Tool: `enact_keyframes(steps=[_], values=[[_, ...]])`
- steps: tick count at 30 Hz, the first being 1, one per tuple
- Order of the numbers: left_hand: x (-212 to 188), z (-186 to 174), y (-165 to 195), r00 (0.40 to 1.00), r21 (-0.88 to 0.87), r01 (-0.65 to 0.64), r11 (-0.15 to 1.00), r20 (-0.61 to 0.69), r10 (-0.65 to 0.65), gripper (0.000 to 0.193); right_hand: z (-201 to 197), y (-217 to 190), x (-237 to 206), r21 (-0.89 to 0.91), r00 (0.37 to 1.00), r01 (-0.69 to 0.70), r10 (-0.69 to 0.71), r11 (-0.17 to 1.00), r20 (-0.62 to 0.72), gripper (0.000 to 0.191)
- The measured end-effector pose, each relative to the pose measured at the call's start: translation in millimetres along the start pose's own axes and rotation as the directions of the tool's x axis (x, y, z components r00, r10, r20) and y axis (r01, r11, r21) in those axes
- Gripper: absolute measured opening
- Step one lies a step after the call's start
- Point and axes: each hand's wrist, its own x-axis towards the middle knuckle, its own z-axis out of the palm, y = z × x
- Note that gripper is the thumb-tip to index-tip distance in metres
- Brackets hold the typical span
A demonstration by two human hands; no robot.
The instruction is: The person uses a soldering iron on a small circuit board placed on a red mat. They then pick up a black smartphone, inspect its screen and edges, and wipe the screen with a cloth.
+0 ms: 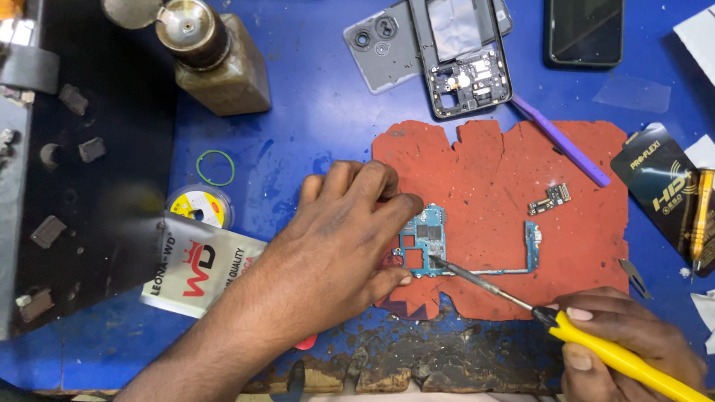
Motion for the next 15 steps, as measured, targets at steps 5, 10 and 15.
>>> enact_keyframes(steps=[5,10,15], values=[[0.7,0.1,0.6,1.000,0.002,0.006,1.000,0.007,-0.006,0.070,3.5,1.5,-3.1,-0.031,0.998,0.000,-0.002,1.000,-0.063,0.023],[1.2,-0.2,0.8,1.000,0.011,0.000,1.000,0.009,0.000,0.071,3.7,2.5,-4.6,-0.050,0.997,0.026,-0.029,0.998,-0.066,0.024],[1.0,-0.3,0.9,1.000,0.016,-0.005,1.000,0.008,0.005,0.070,1.0,4.7,-5.2,-0.036,0.998,0.000,-0.002,0.999,-0.064,0.027]])
